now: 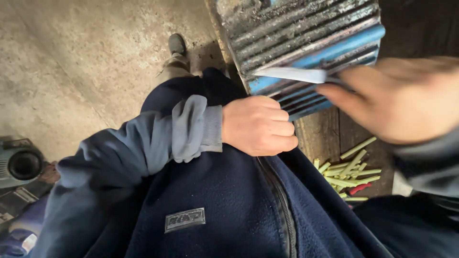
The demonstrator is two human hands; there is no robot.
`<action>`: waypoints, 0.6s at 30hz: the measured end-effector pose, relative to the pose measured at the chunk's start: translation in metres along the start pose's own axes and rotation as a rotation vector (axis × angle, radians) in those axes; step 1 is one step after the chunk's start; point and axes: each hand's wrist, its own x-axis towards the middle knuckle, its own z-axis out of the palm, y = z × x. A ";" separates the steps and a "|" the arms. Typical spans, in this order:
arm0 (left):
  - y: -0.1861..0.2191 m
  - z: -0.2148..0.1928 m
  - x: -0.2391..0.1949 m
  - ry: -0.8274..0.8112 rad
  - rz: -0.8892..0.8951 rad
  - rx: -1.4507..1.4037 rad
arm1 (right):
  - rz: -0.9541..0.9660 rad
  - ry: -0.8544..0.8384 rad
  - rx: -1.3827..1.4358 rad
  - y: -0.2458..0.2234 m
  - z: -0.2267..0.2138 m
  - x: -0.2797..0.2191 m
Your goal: Scraping debris and dirt from the cooling fins of an electric motor housing using a knife.
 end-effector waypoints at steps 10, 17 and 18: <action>0.002 0.001 -0.001 0.009 -0.010 0.028 | -0.200 -0.039 -0.107 0.002 -0.010 0.035; 0.003 0.002 -0.004 0.040 -0.031 -0.003 | -0.241 -0.220 -0.252 0.022 -0.011 0.048; 0.002 0.003 -0.003 0.041 -0.025 -0.013 | -0.230 -0.224 -0.253 0.021 -0.012 0.043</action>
